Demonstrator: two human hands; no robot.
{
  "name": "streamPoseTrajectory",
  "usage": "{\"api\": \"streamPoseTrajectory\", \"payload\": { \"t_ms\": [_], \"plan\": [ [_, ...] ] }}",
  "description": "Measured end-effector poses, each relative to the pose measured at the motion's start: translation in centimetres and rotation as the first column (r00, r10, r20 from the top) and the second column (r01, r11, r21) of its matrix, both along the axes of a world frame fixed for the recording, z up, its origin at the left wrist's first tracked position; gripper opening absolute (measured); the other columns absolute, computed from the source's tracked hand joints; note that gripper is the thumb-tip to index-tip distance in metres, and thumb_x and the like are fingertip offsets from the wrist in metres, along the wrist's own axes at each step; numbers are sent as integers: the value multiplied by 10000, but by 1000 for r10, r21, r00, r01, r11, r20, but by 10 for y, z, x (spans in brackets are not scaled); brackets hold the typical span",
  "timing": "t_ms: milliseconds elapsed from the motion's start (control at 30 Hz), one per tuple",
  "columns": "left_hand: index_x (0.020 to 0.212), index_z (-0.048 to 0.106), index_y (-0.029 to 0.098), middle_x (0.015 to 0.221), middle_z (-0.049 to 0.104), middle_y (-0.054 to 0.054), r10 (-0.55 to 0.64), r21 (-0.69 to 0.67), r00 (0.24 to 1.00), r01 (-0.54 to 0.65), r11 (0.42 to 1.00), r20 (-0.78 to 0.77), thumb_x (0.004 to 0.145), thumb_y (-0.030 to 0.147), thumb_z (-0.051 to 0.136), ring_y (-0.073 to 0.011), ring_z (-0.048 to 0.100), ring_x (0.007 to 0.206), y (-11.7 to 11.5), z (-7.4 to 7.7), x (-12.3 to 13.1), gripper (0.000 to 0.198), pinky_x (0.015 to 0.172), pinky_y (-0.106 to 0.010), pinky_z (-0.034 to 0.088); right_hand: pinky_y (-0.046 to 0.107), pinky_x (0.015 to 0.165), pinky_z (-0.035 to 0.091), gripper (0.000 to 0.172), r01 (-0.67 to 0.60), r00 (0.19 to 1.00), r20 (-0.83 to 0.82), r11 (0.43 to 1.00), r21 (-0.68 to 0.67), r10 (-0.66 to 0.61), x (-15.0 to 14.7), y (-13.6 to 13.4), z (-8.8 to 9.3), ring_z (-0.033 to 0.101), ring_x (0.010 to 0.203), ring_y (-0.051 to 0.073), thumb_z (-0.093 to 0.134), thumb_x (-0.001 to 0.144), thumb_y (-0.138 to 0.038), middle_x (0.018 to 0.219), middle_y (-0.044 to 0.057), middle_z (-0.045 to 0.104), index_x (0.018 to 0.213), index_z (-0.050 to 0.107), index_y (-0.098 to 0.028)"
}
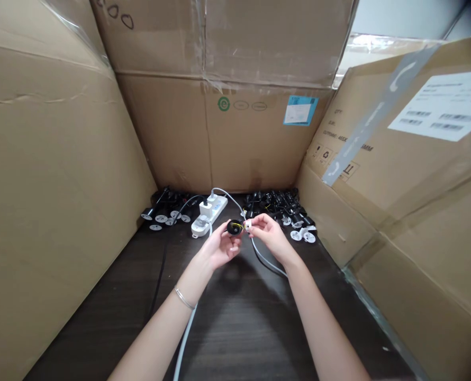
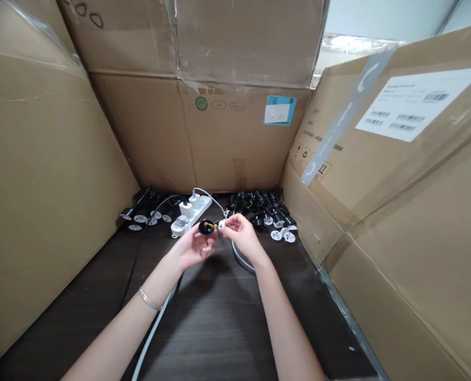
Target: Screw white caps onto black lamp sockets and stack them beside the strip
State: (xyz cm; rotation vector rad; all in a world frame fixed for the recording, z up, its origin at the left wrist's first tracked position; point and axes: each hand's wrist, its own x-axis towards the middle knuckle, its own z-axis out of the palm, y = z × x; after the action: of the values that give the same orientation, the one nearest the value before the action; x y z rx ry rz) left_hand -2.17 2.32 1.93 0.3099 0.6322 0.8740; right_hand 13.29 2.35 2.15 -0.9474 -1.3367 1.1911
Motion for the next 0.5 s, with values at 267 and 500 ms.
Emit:
{"api": "streamPoseTrajectory", "payload": {
  "t_ms": [267,500],
  "plan": [
    [744,537,90,665,558,-62,85,-47,996,-84,995,13,843,326,487,-78,464,481,3,-5,0,261,366,-165,307,292,792,478,337,-55,995,-79,998,28,57,2,-1,-2,582,808,118,719,581,-218,889,20,581,837,509,-155],
    [735,552,89,609,528,-51,166,-47,986,-166,985,-7,861,302,470,-86,489,501,4,-3,2,261,420,-169,386,259,782,463,431,-201,975,-100,980,-2,200,10,-3,3,559,869,117,720,600,-178,1045,54,574,1000,558,-177]
  ]
}}
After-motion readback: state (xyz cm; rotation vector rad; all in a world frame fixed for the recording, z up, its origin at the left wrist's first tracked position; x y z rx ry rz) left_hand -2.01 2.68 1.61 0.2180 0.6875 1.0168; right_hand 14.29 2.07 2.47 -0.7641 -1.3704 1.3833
